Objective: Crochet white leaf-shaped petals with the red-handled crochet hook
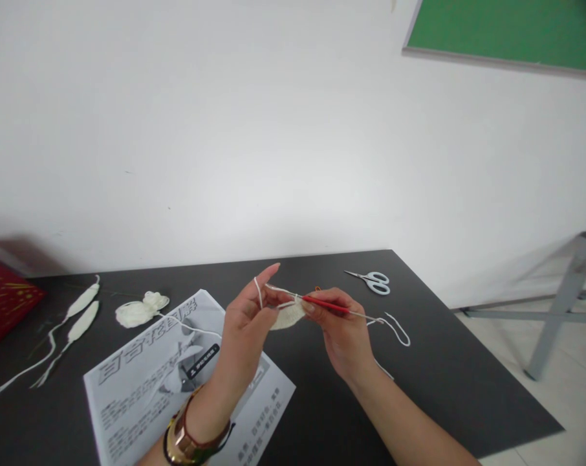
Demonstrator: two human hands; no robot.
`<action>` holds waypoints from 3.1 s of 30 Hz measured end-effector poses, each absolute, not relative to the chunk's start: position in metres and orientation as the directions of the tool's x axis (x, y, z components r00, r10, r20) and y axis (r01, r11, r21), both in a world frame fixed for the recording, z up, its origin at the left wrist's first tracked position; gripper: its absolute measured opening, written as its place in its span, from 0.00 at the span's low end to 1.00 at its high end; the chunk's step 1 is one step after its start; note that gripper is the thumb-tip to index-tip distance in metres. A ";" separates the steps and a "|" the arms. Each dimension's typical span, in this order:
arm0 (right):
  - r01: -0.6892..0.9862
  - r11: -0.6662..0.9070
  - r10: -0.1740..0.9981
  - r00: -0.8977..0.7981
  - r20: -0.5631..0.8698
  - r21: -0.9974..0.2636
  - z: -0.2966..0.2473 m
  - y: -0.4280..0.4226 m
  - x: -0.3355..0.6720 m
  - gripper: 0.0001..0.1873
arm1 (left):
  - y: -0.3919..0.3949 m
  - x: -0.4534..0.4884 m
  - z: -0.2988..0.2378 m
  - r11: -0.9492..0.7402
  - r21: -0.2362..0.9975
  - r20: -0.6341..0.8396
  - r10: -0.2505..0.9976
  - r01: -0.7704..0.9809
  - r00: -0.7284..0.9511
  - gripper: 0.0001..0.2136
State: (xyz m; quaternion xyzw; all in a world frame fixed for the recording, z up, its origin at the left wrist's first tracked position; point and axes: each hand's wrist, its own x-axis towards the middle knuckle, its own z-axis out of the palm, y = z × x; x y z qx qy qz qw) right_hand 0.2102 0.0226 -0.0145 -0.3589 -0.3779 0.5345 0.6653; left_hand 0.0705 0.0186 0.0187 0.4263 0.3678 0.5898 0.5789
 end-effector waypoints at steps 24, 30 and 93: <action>-0.550 0.178 0.983 0.057 0.176 -0.816 -0.007 0.022 0.215 0.03 | 0.016 0.073 0.025 0.028 0.954 0.029 0.982 -0.297 0.188 0.37; -0.553 0.205 0.977 0.073 0.198 -0.807 -0.003 0.022 0.216 0.04 | 0.017 0.069 0.026 0.009 0.962 0.037 0.986 -0.272 0.164 0.36; -0.194 0.542 0.820 -0.093 0.565 -0.818 0.023 0.009 0.264 0.05 | 0.019 0.040 0.030 0.250 0.964 -0.153 0.807 -0.095 0.571 0.29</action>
